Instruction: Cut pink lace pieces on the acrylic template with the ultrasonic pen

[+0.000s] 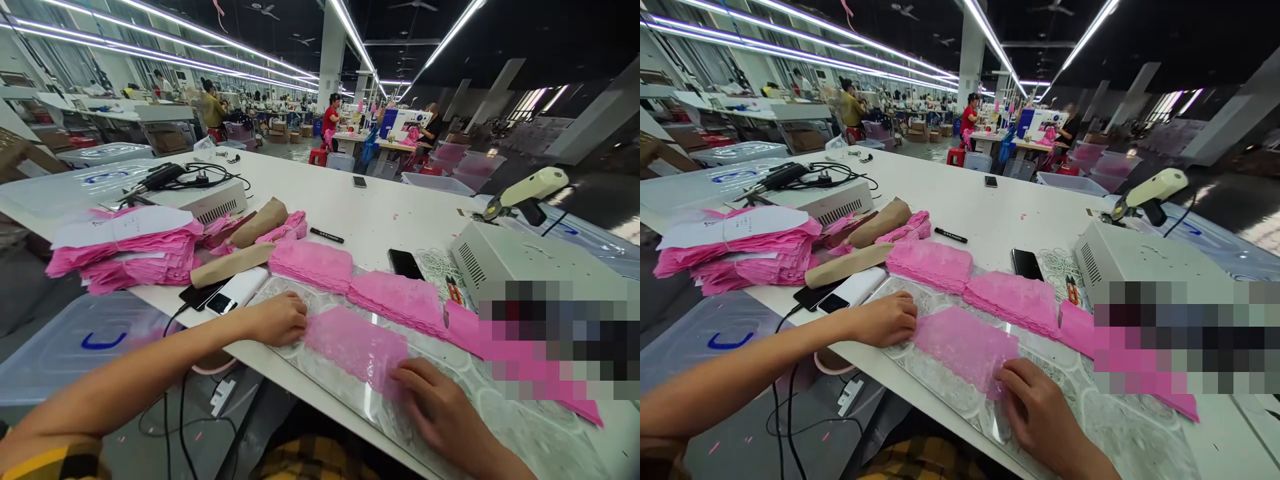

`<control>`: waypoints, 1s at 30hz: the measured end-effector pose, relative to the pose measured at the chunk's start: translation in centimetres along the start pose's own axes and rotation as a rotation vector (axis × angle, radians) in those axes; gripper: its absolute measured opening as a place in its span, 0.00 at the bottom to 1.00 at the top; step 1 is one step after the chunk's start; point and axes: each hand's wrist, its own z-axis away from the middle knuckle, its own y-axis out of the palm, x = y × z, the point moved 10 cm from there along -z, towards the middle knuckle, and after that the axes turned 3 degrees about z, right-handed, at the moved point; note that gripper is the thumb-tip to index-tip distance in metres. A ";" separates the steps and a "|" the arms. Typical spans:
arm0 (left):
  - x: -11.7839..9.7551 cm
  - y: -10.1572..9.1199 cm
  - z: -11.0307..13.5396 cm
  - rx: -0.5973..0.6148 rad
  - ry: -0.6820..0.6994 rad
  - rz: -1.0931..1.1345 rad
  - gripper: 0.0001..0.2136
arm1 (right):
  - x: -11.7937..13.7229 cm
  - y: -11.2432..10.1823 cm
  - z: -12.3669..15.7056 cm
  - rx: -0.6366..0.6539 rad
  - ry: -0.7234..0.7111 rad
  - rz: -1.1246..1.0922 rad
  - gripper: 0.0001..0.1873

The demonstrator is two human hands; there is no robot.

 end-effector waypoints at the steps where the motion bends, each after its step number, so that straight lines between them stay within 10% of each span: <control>1: 0.3 -0.2 -0.6 -0.003 -0.015 -0.007 0.08 | -0.9 -0.2 -0.5 -0.009 0.044 -0.027 0.14; 6: 2.8 -0.9 -6.9 -0.062 -0.133 -0.068 0.06 | -9.5 0.4 -3.4 -0.078 0.432 -0.140 0.14; 12: 5.9 0.8 -13.5 -0.007 -0.230 -0.110 0.06 | -13.4 2.4 -6.0 -0.049 0.516 -0.142 0.13; 30: 7.5 1.5 -13.8 0.039 -0.252 -0.041 0.14 | -13.8 3.1 -6.8 -0.028 0.510 -0.187 0.15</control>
